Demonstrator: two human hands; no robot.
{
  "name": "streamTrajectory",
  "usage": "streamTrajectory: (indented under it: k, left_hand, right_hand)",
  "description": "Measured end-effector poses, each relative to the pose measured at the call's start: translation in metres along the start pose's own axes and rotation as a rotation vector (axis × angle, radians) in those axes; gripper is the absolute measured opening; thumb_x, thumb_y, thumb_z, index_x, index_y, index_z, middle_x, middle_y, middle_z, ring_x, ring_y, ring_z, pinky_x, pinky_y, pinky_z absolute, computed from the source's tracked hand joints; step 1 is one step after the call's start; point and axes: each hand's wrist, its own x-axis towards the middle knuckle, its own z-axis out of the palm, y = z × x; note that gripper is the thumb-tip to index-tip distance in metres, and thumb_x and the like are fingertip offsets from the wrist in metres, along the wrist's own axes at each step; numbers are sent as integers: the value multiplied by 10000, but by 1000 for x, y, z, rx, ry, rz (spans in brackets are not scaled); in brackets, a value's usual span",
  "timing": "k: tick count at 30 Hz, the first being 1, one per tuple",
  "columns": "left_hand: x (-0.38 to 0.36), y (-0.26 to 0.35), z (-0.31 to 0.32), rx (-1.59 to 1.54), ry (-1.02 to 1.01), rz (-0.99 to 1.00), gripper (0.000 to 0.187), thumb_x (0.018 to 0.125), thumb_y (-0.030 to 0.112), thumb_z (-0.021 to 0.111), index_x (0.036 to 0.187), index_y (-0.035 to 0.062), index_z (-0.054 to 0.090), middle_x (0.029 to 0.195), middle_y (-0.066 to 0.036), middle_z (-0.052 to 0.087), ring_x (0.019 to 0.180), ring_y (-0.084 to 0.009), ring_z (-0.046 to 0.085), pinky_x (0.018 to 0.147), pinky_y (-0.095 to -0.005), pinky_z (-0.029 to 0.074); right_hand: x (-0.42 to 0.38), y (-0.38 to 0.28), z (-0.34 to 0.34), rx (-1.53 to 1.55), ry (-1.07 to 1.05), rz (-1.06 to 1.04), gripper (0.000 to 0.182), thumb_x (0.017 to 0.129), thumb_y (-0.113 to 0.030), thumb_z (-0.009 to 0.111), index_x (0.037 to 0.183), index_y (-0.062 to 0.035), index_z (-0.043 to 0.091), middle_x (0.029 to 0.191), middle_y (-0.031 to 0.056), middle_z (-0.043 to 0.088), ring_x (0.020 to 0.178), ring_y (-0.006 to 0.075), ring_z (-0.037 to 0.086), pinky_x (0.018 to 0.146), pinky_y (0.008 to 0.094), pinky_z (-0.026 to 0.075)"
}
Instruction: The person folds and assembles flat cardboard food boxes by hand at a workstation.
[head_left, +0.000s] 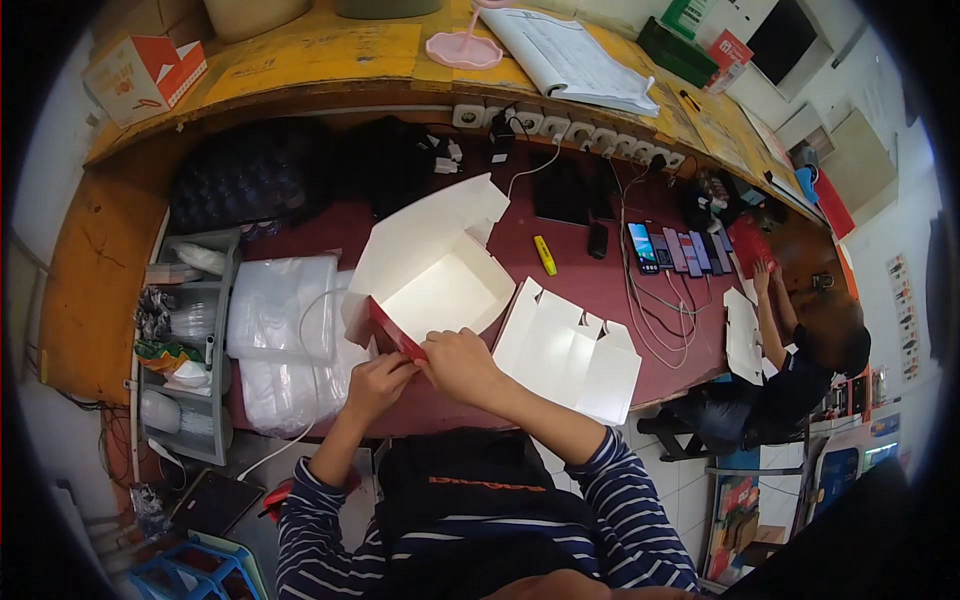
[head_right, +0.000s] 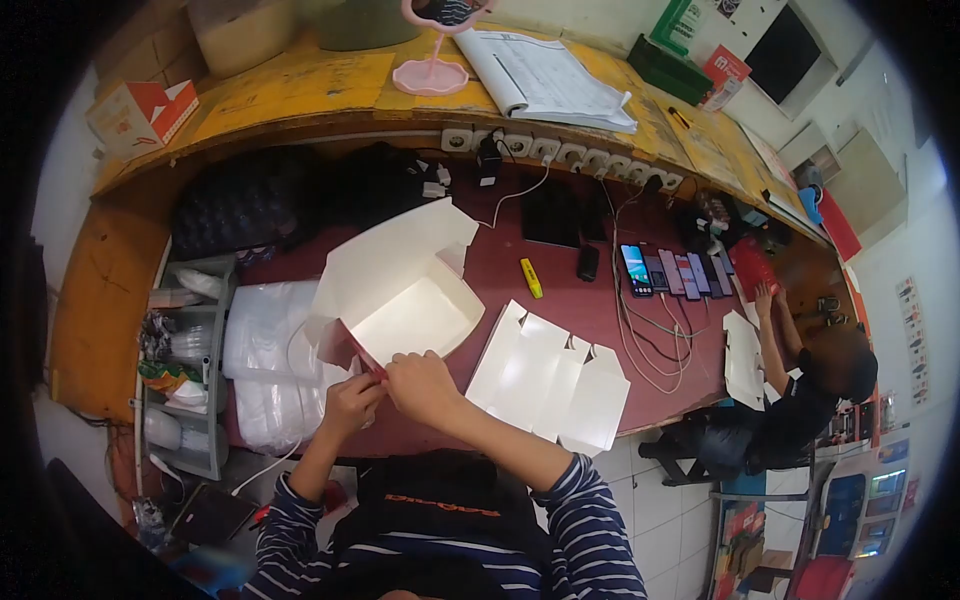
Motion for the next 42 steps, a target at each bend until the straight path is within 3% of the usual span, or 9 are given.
streamTrajectory:
  k: [9, 11, 21, 29, 32, 35, 37, 40, 42]
  left_hand:
    - [3, -8, 1, -102, -10, 108, 115, 571, 35, 595, 683, 62, 586, 683, -41, 563, 538, -188, 548, 445, -282, 430]
    - [-2, -11, 9, -116, 33, 136, 114, 567, 28, 589, 676, 61, 575, 663, -41, 553, 510, -195, 531, 435, -291, 419]
    - [1, -21, 8, 342, 6, -73, 224, 616, 87, 565, 838, 57, 546, 927, -76, 539, 651, -222, 540, 487, -314, 437]
    - [0, -17, 19, 384, -7, -166, 270, 700, 83, 507, 966, 40, 529, 990, -17, 528, 410, -174, 493, 396, -279, 420]
    - [2, -15, 13, 248, 6, -182, 289, 738, 109, 530, 1019, 51, 500, 1031, -79, 509, 687, -229, 567, 536, -274, 469]
    - [-2, -10, 20, 41, 92, -259, 453, 729, 208, 591, 1126, 76, 418, 1148, -172, 414, 1041, -331, 441, 785, -365, 436]
    - [2, -3, 22, 21, 168, -10, 619, 676, 322, 647, 1176, 88, 367, 1215, -180, 339, 1113, -392, 338, 874, -476, 342]
    - [5, -4, 36, 23, 64, 31, 676, 580, 420, 701, 1086, 100, 387, 1221, -172, 326, 1154, -435, 246, 915, -556, 234]
    - [7, -10, 47, 8, 115, 96, 610, 517, 399, 749, 906, 104, 383, 1148, -150, 385, 1136, -460, 257, 917, -568, 234]
  right_hand:
    - [3, 6, 26, -173, 4, -16, 197, 758, -200, 498, 670, -35, 558, 662, 93, 542, 614, 251, 552, 565, 373, 419]
    - [11, 5, 13, -100, -263, 51, 189, 753, -193, 484, 680, -33, 551, 667, 118, 562, 623, 273, 568, 559, 411, 436]
    - [37, -7, 26, -130, -9, 149, 103, 680, -93, 492, 659, -3, 538, 587, 142, 567, 539, 270, 588, 462, 340, 475]
    - [48, 9, 52, -118, -122, 238, 195, 731, -188, 505, 632, -49, 599, 662, 141, 593, 633, 250, 604, 541, 333, 485]
    - [46, 37, 30, 173, -310, 262, 322, 785, -294, 476, 676, -18, 600, 700, 183, 580, 721, 313, 583, 632, 383, 467]
    - [46, 74, -4, -179, 395, 411, 424, 796, -404, 450, 903, -3, 541, 817, 193, 568, 753, 338, 551, 674, 446, 420]
    - [47, 102, -16, -278, 428, 493, 441, 794, -410, 443, 956, -6, 512, 865, 193, 562, 787, 319, 559, 657, 430, 440]
    - [47, 123, -27, -27, -87, 493, 444, 822, -430, 369, 923, -43, 562, 856, 184, 576, 821, 316, 565, 681, 417, 452]
    - [49, 141, -8, -17, -23, 522, 432, 826, -429, 363, 916, -62, 572, 834, 176, 583, 808, 315, 568, 679, 418, 452]
